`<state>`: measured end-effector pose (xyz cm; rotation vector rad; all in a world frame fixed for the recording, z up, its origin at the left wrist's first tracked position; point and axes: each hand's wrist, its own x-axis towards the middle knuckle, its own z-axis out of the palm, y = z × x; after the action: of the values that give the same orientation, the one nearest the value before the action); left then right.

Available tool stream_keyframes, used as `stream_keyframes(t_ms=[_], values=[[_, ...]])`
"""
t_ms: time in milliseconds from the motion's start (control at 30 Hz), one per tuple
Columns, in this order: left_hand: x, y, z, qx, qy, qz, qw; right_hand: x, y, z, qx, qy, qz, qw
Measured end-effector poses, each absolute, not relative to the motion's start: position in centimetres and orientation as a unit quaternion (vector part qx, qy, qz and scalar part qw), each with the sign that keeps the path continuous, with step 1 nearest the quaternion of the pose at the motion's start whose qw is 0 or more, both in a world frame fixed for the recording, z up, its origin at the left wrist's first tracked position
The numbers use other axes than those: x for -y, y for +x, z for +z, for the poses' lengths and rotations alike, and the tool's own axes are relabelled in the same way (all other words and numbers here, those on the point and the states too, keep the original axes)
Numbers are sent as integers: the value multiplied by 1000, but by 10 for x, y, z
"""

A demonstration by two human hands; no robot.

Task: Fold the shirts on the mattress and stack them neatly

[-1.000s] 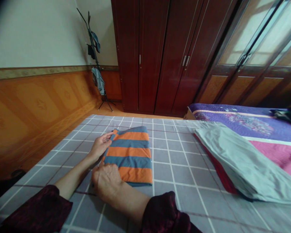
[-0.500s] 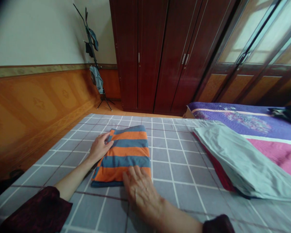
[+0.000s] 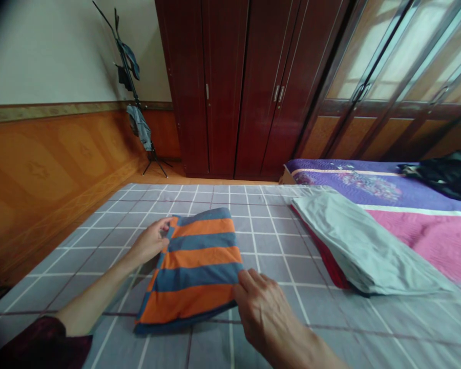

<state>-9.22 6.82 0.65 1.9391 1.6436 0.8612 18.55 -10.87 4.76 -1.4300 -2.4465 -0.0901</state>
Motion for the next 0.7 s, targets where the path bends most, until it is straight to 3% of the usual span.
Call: stream_keyframes(t_ms=[133, 300, 400, 700], values=[[-38, -69, 32, -535, 794, 281, 65, 126, 210, 60, 874, -449, 59, 177], [25, -28, 53, -202, 944, 229, 128, 62, 223, 60, 779, -559, 177, 223], [53, -13, 48, -113, 971, 154, 144, 5, 220, 44, 705, -665, 116, 218], [60, -7, 28, -82, 979, 132, 132, -70, 202, -3, 679, -685, 28, 263]])
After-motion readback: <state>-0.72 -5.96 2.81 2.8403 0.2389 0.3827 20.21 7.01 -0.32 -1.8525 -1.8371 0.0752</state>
